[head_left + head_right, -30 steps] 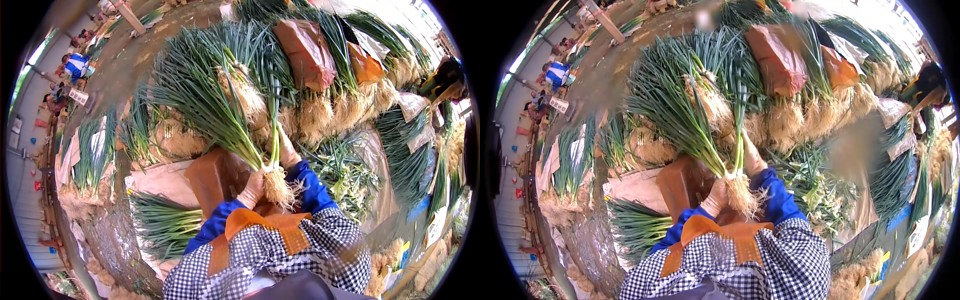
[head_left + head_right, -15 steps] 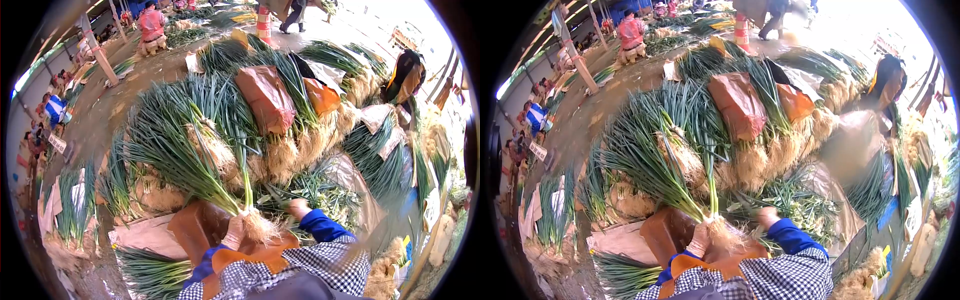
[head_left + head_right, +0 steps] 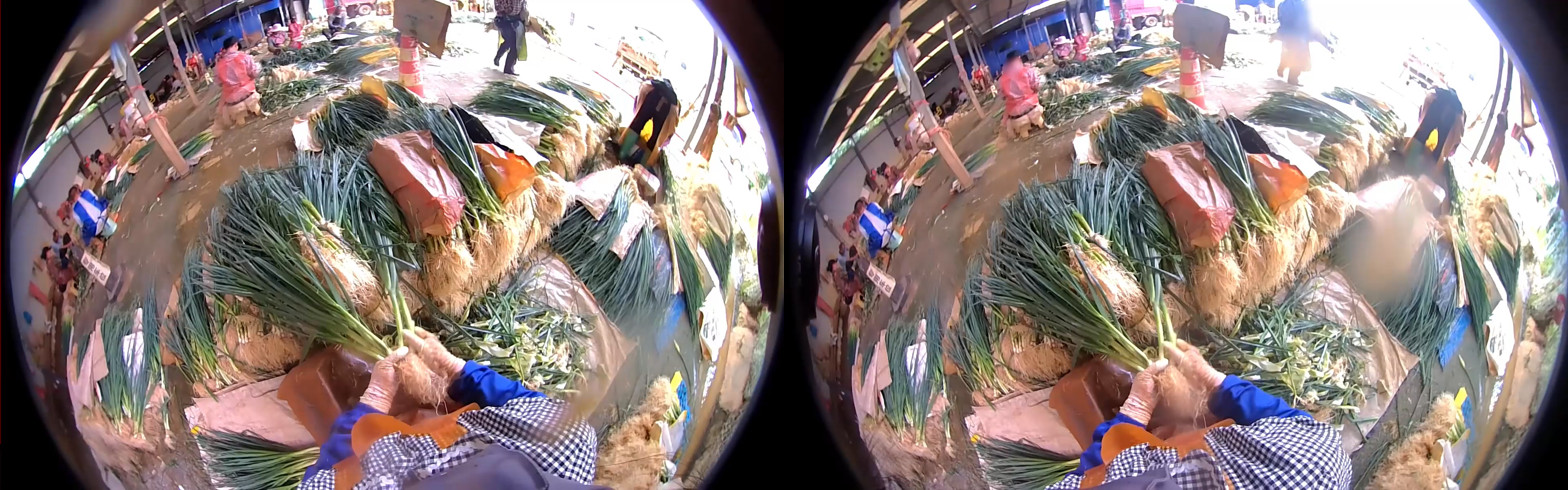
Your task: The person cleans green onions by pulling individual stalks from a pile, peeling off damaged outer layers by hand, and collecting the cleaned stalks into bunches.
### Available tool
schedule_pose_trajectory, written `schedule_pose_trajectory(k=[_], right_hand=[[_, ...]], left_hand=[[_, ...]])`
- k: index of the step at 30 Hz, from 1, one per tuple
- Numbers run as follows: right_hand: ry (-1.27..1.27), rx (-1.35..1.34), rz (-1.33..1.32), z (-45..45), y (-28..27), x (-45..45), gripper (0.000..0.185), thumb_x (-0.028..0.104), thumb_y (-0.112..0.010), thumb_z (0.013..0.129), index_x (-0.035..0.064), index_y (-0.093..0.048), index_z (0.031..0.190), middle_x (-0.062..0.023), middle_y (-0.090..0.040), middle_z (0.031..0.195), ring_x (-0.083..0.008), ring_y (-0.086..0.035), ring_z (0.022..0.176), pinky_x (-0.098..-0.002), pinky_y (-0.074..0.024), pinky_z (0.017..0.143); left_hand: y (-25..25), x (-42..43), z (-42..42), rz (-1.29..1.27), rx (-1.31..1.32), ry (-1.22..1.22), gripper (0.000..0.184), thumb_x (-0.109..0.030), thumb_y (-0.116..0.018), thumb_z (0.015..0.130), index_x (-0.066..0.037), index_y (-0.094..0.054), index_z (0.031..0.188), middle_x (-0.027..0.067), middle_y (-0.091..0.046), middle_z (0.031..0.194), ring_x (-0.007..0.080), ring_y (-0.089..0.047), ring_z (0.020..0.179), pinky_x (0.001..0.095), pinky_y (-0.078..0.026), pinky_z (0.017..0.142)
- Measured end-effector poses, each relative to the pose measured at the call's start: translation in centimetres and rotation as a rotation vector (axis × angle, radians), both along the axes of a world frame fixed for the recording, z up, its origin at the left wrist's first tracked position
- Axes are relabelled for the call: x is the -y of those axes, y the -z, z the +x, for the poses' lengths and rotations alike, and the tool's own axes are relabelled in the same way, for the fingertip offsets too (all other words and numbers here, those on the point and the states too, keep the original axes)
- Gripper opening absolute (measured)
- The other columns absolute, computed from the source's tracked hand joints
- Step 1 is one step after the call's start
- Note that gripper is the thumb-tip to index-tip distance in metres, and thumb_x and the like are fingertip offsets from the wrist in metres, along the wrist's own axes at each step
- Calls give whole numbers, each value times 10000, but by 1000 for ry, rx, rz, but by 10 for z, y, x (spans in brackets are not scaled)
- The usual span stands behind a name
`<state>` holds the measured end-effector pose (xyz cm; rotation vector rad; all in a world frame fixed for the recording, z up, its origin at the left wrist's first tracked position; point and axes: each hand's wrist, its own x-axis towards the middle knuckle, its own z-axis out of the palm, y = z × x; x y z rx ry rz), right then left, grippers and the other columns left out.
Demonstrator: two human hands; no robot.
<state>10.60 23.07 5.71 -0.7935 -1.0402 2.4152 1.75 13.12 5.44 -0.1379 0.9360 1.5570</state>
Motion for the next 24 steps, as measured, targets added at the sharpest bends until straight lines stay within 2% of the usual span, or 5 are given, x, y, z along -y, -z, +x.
schedule_pose_trajectory(k=[3,7,10,16,24], right_hand=[[181,161,261,13,35,-44,244,284,-523,864,66,-604,791,14,-540,702,-96,-476,605,-273,-409,550],[124,258,378,20,10,-42,122,205,-582,860,85,-565,846,-2,-513,656,-148,-482,541,-272,-384,496],[-153,394,1508,9,3,-31,231,277,-525,880,55,-588,889,-120,-569,727,-321,-560,695,-409,-452,606],[416,1311,1596,-12,-22,-194,364,452,-606,792,107,-603,907,-37,-613,805,-225,-602,689,-342,-498,672],[-61,512,898,23,-74,-163,248,277,-614,826,30,-597,818,-31,-592,721,-116,-512,661,-267,-418,587]], left_hand=[[-30,13,2,489,143,89,231,-149,-535,832,-11,-555,1016,95,-611,961,195,-588,823,324,-485,773],[-57,16,9,302,55,-172,230,-126,-500,831,-7,-515,1027,133,-582,1039,203,-572,906,380,-502,791],[75,9,11,544,594,59,313,-83,-525,809,-3,-496,1111,171,-548,1085,224,-578,914,396,-499,827],[-22,3,2,639,573,61,701,-28,-587,717,-9,-270,1342,60,-475,870,185,-500,778,316,-471,721],[-30,-9,-22,511,353,-7,504,-12,-590,697,-53,-449,1179,56,-507,882,221,-521,858,380,-463,844]])
